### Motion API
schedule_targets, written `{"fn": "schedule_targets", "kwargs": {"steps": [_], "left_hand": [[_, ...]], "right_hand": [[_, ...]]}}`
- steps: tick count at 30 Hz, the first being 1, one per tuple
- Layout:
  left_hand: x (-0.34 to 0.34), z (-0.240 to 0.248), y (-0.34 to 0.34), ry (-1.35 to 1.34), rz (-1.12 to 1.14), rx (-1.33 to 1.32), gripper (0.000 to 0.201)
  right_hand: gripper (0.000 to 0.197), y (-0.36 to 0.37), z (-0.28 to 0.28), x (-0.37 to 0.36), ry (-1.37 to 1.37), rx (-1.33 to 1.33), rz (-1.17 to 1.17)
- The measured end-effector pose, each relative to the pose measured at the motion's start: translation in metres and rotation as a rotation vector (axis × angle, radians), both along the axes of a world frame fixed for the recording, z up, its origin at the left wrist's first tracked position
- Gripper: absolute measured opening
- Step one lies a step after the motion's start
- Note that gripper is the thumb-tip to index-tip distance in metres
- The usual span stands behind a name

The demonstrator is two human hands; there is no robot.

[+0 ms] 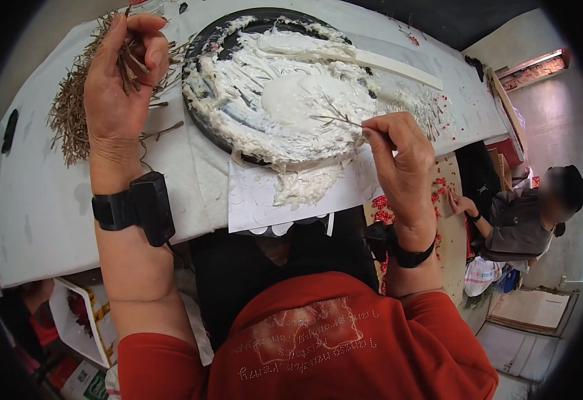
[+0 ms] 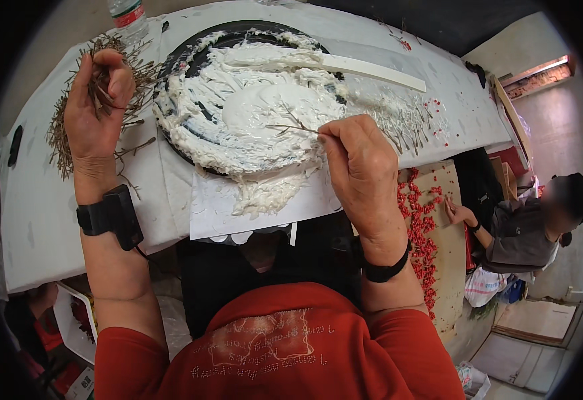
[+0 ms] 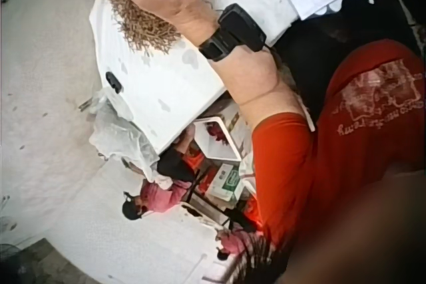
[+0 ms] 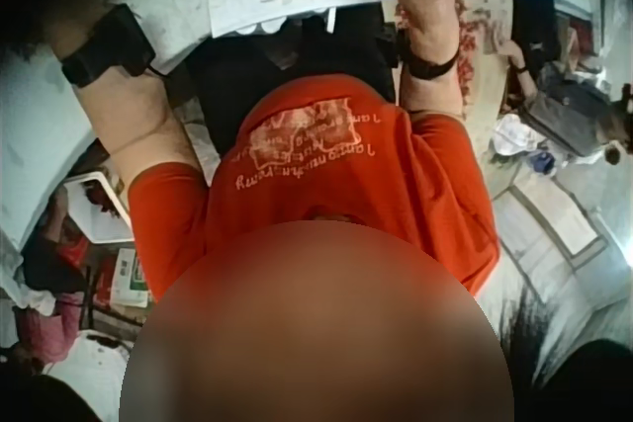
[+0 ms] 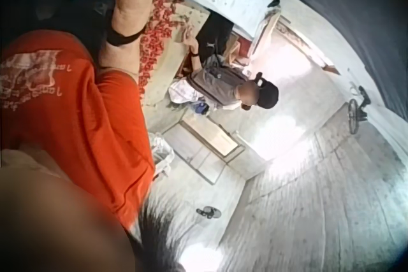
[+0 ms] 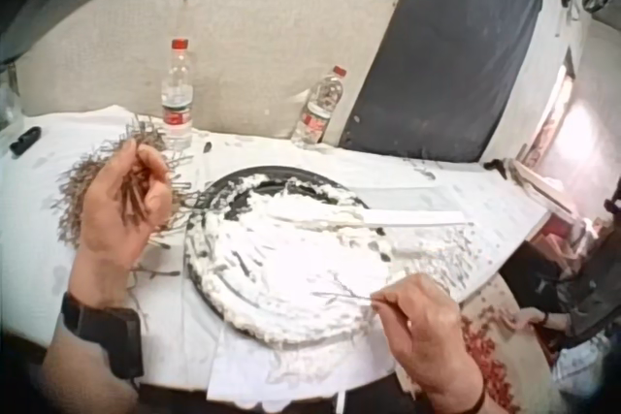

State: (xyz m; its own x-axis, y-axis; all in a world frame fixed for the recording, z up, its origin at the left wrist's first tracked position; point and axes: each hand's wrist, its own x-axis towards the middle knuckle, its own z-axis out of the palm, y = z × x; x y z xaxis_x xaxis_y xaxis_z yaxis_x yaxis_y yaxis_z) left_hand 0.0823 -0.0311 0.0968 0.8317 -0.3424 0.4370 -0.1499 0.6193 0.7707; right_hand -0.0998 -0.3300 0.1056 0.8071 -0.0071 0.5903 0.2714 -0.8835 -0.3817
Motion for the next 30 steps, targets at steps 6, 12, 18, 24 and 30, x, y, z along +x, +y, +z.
{"fn": "schedule_targets", "kwargs": {"steps": [6,12,18,24,30], "left_hand": [[-0.001,0.0,-0.001,0.01,0.01,0.007,0.04],[-0.001,0.0,-0.002,0.024,0.027,0.013,0.04],[0.001,-0.001,0.001,0.01,-0.006,0.007,0.04],[0.001,0.0,0.0,-0.003,-0.019,-0.004,0.041],[0.001,-0.001,0.0,-0.005,-0.016,-0.003,0.041]], "right_hand": [[0.012,0.004,0.01,-0.006,0.141,-0.101,-0.012],[0.014,0.007,0.021,-0.006,0.071,-0.089,-0.002],[0.018,0.012,0.024,-0.001,-0.274,-0.108,0.005],[0.019,0.006,0.009,-0.004,-0.107,-0.227,0.136],[0.02,0.007,0.01,-0.003,-0.067,-0.222,0.172]]}}
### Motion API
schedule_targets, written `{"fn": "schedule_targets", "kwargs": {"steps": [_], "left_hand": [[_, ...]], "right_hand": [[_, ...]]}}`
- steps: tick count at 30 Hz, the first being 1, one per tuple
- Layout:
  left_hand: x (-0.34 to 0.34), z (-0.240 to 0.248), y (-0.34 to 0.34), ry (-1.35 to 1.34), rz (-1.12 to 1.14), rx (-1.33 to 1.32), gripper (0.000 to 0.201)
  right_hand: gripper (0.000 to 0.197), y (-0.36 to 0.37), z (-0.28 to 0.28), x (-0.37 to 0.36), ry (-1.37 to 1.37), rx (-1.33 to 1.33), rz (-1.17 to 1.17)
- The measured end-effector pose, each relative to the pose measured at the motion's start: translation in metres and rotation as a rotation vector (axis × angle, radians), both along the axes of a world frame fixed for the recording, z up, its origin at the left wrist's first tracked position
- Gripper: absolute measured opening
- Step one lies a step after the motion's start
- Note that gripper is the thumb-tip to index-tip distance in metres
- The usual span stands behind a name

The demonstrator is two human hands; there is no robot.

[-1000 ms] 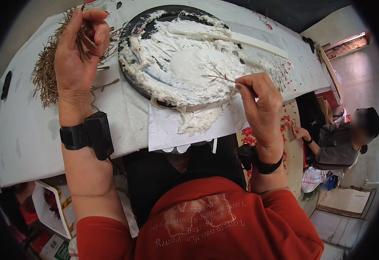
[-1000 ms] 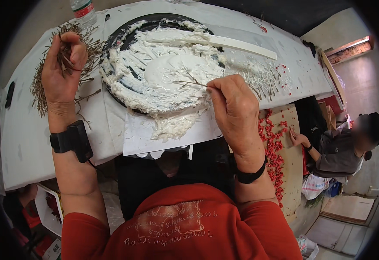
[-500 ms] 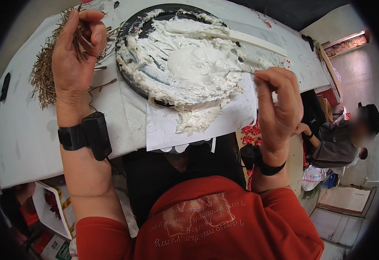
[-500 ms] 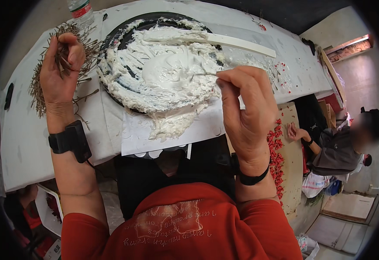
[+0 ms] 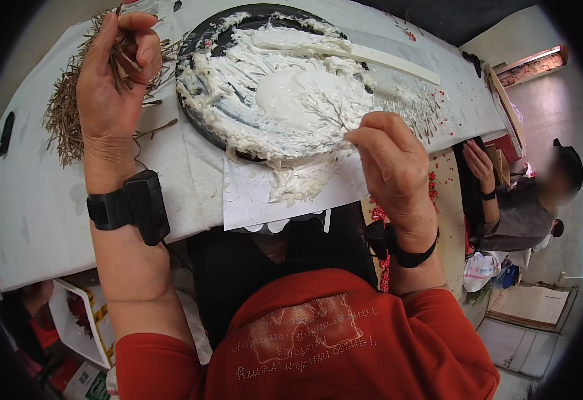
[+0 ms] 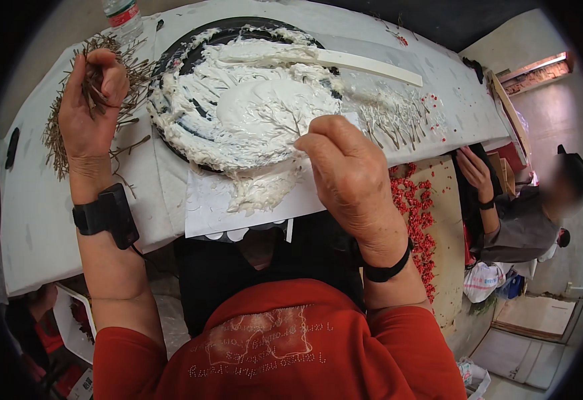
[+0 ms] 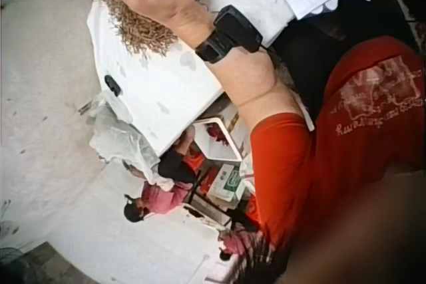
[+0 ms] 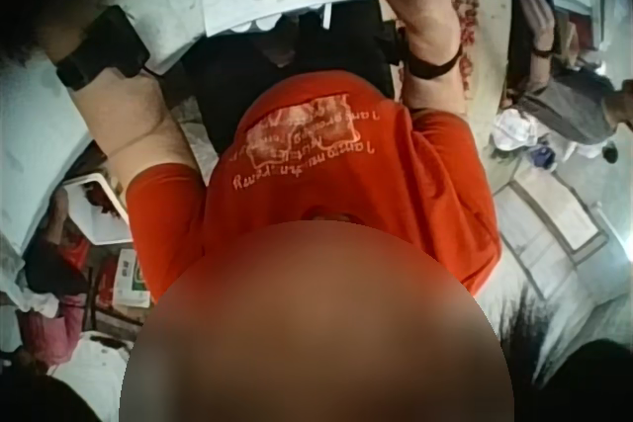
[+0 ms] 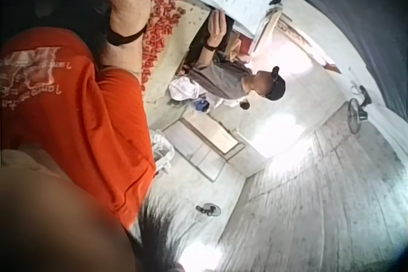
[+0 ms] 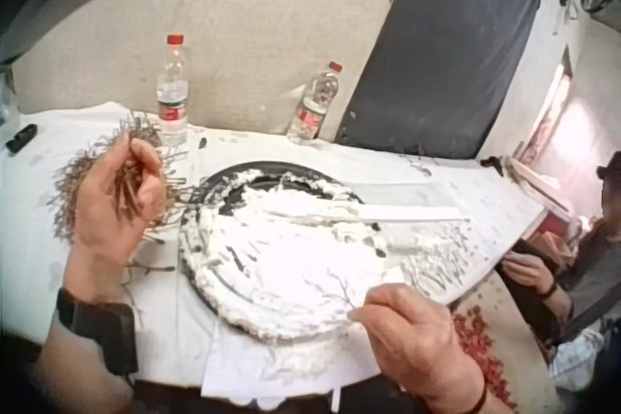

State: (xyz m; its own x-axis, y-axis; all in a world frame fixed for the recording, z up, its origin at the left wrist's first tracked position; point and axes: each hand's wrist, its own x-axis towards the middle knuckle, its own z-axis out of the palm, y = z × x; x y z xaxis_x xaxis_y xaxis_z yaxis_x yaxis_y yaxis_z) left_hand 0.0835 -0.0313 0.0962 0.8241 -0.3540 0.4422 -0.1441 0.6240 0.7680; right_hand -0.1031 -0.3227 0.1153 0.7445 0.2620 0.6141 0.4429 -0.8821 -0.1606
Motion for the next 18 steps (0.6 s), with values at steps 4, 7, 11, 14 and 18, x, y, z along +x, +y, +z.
{"fn": "schedule_targets", "kwargs": {"steps": [4,7,11,14,18], "left_hand": [[0.001,0.0,0.001,0.001,-0.001,0.004,0.041],[0.0,-0.001,0.002,0.001,-0.008,0.003,0.041],[0.002,0.0,0.0,-0.007,-0.037,-0.01,0.041],[0.001,-0.001,0.001,-0.013,-0.054,-0.023,0.041],[0.001,-0.001,0.003,-0.015,-0.054,-0.016,0.042]], "right_hand": [[0.021,0.0,0.017,-0.003,-0.147,0.018,-0.028],[0.021,0.001,0.018,-0.004,-0.135,0.009,-0.011],[0.02,0.0,0.01,-0.006,0.016,-0.021,0.035],[0.02,-0.002,0.01,-0.007,0.03,-0.015,0.025],[0.019,0.0,0.02,-0.008,-0.226,0.154,-0.063]]}}
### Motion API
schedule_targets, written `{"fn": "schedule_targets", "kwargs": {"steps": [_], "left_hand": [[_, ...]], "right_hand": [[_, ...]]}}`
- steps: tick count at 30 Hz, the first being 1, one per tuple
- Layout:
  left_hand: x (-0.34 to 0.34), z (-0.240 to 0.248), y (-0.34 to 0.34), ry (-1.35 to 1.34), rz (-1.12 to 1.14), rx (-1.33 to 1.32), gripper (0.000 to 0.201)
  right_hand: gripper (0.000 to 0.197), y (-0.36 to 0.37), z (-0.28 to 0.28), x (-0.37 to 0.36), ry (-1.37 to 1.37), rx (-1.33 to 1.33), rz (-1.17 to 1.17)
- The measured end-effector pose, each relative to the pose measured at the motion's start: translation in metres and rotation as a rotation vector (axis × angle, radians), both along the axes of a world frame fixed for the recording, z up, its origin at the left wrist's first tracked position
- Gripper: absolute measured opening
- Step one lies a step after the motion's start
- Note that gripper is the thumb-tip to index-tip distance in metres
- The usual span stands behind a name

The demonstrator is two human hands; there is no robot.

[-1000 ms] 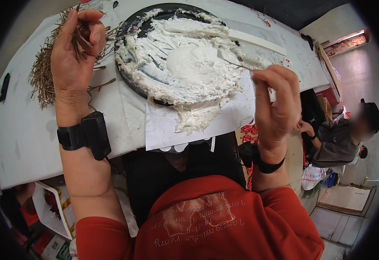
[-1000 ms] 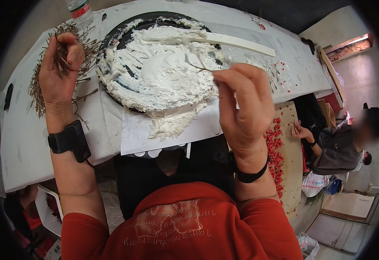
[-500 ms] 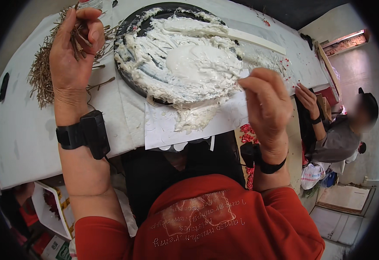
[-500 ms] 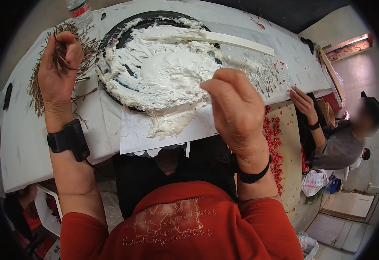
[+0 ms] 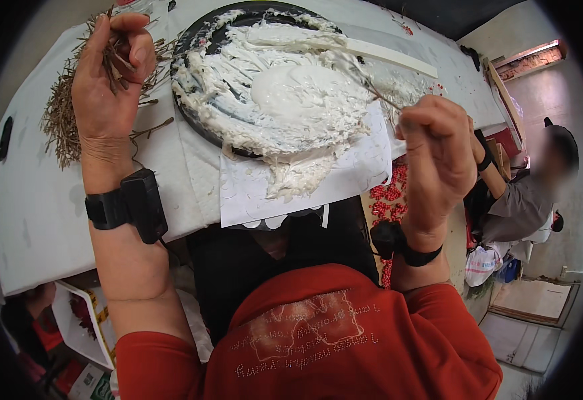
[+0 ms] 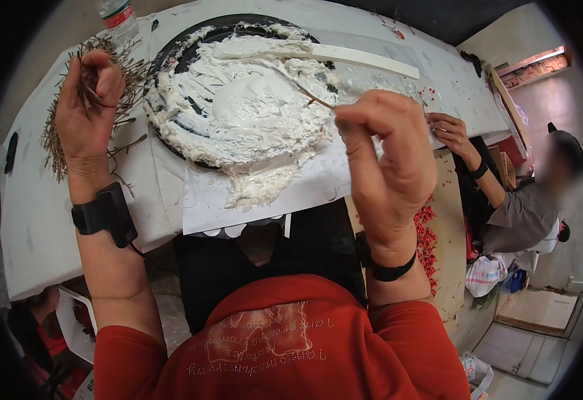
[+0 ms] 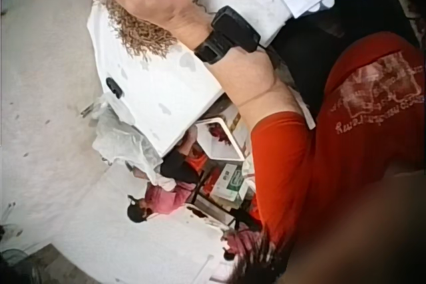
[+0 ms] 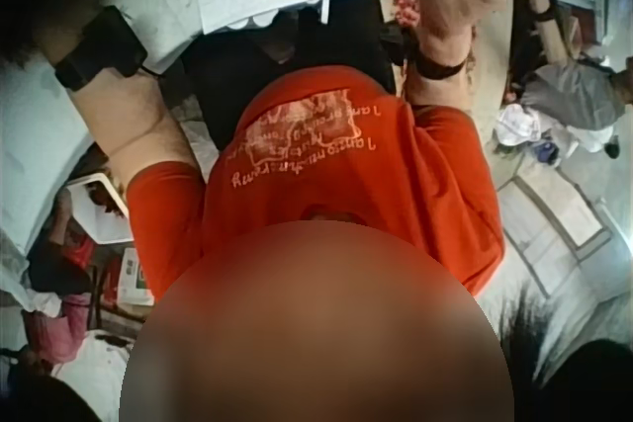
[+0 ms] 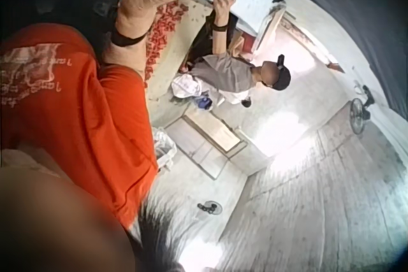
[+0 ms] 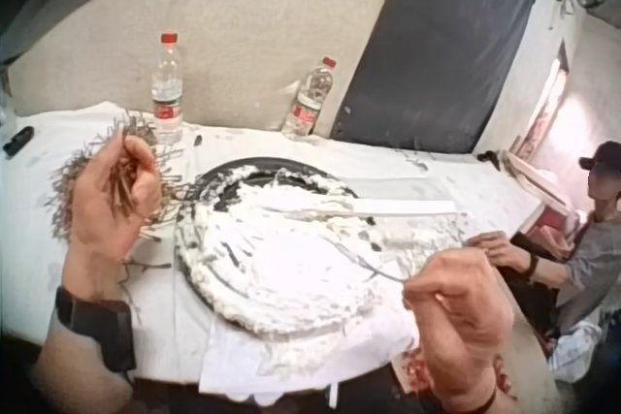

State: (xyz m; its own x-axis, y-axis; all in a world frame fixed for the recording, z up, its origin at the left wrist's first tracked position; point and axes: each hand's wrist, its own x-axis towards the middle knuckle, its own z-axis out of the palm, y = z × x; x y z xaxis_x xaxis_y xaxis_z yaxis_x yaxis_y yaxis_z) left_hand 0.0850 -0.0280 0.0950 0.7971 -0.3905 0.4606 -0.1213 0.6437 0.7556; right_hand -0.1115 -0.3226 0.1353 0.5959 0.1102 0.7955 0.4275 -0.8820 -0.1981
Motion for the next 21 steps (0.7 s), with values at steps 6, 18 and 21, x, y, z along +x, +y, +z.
{"fn": "schedule_targets", "kwargs": {"steps": [6,18,21], "left_hand": [[-0.004,0.003,-0.002,0.03,-0.006,-0.046,0.038],[-0.001,0.002,0.002,0.006,-0.05,-0.053,0.043],[0.0,0.001,0.002,0.009,-0.056,-0.058,0.043]], "right_hand": [[0.012,-0.004,-0.03,0.003,0.349,0.682,0.061],[0.01,0.0,-0.014,-0.003,0.248,0.228,-0.076],[0.01,0.0,-0.019,-0.004,0.285,0.179,-0.073]]}}
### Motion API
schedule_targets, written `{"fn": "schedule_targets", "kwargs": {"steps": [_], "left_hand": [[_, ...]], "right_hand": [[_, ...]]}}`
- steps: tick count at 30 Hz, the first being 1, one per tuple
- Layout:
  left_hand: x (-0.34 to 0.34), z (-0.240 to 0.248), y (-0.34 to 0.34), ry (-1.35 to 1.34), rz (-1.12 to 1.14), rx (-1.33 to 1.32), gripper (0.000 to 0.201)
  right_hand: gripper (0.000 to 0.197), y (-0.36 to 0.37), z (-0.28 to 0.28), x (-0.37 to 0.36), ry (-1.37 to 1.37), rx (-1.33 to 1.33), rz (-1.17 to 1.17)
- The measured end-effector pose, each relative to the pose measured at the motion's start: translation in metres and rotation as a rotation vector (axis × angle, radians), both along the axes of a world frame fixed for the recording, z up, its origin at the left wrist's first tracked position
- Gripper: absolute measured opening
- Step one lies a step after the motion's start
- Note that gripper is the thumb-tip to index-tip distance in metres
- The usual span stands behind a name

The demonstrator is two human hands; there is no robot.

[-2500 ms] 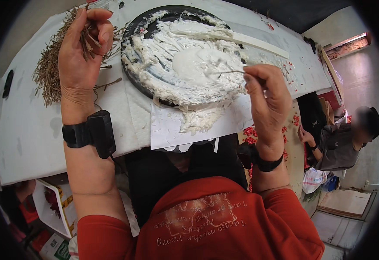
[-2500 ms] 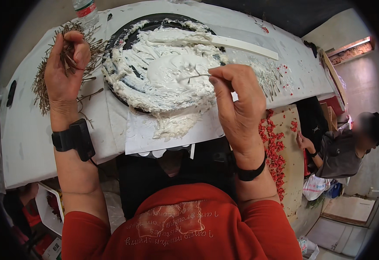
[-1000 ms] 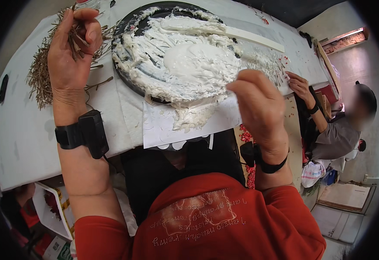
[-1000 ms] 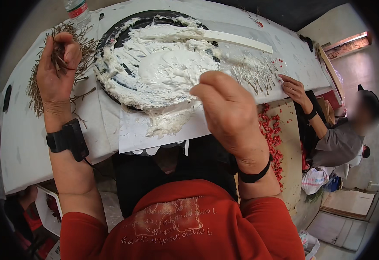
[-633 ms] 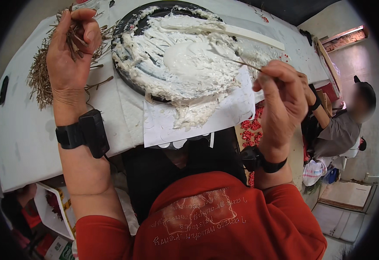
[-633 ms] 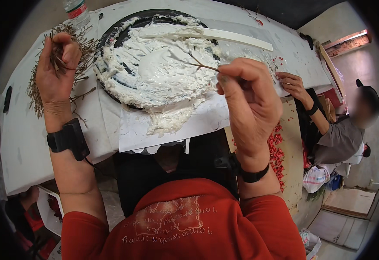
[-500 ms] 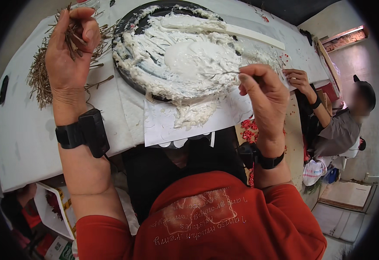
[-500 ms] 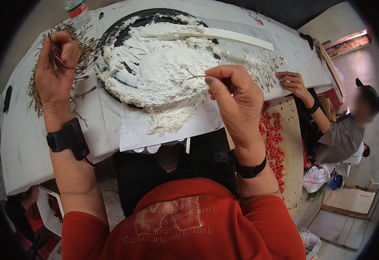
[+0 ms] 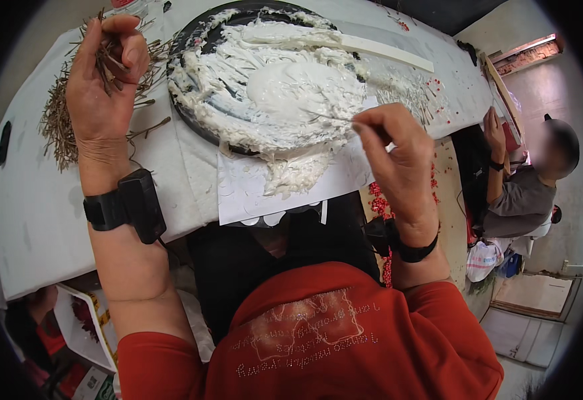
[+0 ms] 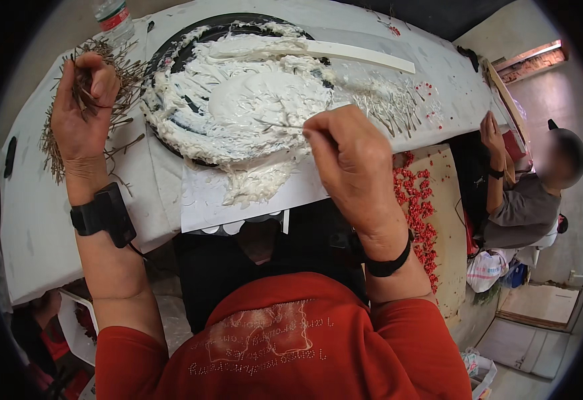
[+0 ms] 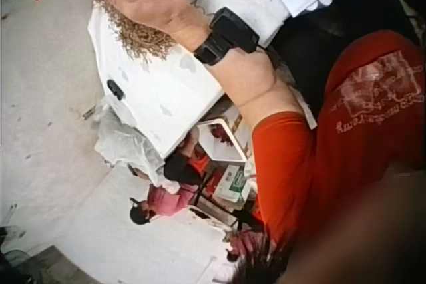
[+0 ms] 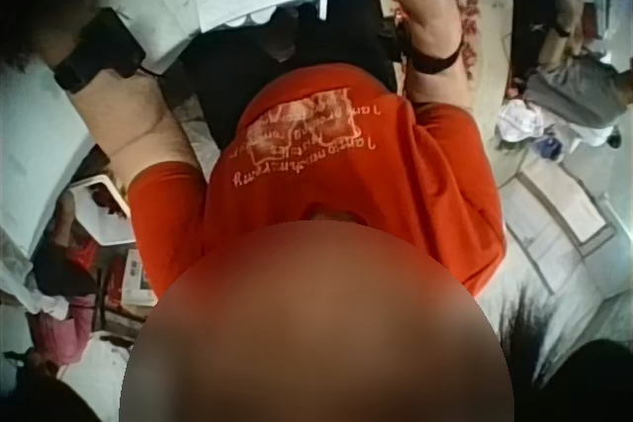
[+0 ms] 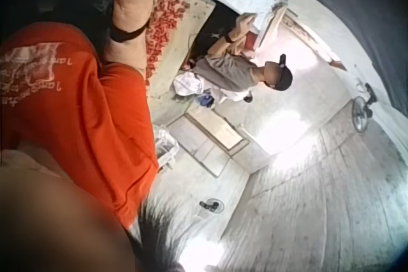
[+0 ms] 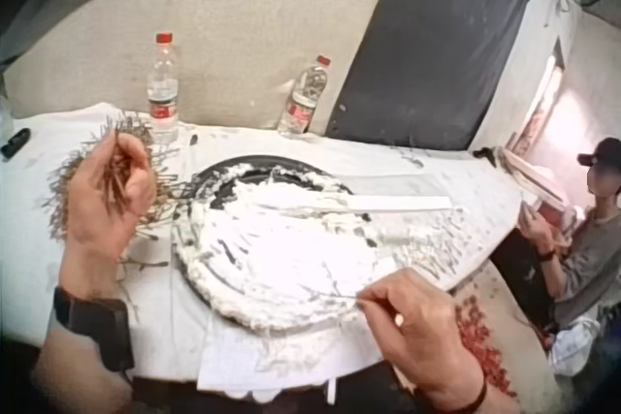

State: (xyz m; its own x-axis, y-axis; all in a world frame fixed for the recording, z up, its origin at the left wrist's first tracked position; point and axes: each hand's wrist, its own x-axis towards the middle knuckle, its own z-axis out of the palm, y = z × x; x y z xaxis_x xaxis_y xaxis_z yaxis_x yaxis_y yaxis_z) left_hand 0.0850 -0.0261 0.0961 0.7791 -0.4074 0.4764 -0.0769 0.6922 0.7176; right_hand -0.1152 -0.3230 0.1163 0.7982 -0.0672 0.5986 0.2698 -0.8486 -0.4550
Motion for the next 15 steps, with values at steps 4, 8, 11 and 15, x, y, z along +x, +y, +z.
{"fn": "schedule_targets", "kwargs": {"steps": [4,8,11,15], "left_hand": [[0.002,-0.001,0.001,0.005,-0.027,-0.01,0.043],[0.004,-0.002,0.002,0.013,-0.066,-0.026,0.043],[0.005,-0.001,0.002,0.009,-0.098,-0.025,0.043],[0.003,-0.001,0.001,0.008,-0.064,-0.044,0.043]], "right_hand": [[0.012,-0.004,-0.005,0.002,0.074,-0.077,0.021],[0.014,-0.002,-0.001,0.006,-0.051,0.036,0.027],[0.017,-0.001,0.002,0.011,-0.186,0.125,0.038],[0.018,-0.009,0.001,0.018,-0.082,-0.176,0.219]]}}
